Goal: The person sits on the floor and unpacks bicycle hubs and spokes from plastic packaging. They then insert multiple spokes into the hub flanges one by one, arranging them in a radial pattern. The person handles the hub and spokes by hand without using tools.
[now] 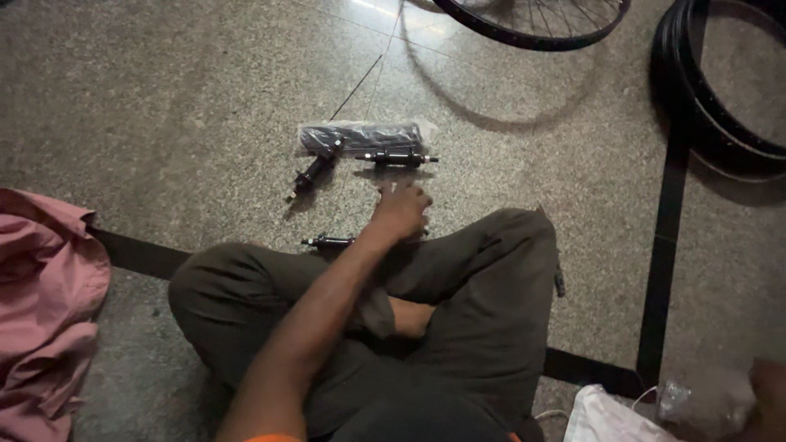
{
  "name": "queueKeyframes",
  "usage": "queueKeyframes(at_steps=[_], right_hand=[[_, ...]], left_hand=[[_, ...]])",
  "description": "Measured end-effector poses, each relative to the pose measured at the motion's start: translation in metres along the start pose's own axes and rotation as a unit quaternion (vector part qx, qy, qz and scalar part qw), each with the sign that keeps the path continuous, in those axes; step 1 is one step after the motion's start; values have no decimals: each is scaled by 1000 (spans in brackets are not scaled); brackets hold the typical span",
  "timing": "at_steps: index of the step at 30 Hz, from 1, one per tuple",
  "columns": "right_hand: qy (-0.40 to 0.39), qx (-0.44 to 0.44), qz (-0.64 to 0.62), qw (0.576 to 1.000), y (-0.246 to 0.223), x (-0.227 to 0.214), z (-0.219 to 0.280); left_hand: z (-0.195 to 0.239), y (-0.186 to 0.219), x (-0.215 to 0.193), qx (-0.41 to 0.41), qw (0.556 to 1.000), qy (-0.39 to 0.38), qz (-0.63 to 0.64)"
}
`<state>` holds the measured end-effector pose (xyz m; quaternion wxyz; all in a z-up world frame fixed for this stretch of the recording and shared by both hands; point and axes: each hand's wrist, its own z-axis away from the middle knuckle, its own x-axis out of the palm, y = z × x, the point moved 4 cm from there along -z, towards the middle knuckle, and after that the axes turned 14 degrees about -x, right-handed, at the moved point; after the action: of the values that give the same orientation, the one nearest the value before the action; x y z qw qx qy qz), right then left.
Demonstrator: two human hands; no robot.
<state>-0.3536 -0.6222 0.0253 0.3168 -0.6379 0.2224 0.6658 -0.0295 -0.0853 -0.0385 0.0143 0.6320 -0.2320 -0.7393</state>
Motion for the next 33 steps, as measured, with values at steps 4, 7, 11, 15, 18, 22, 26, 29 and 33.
queueKeyframes(at_steps=[4,7,11,15,18,22,26,29,33], right_hand=[[83,-55,61,993,-38,-32,-9],[219,-238,-70,944,-154,-59,-41],[36,-456,-241,856,-367,-24,-49],[-68,-616,-213,756,-546,47,-14],[-115,-615,-103,773,-590,113,8],[-95,-665,-208,712,-587,168,5],[-206,-749,-157,609,-580,168,31],[-328,-722,-150,590,-585,155,59],[-444,-662,-137,588,-587,158,70]], left_hand=[[5,-13,10,-60,990,-116,-48],[2,-26,18,-120,972,-178,-92],[25,-53,-8,-145,967,-209,-22],[22,-86,-67,-151,976,-151,-28],[21,-119,-113,-209,978,-27,-11],[2,-158,-120,-368,926,-42,66],[-25,-160,-93,-400,912,-78,38],[-35,-153,-84,-360,930,-75,13],[-40,-144,-63,-308,934,-174,47]])
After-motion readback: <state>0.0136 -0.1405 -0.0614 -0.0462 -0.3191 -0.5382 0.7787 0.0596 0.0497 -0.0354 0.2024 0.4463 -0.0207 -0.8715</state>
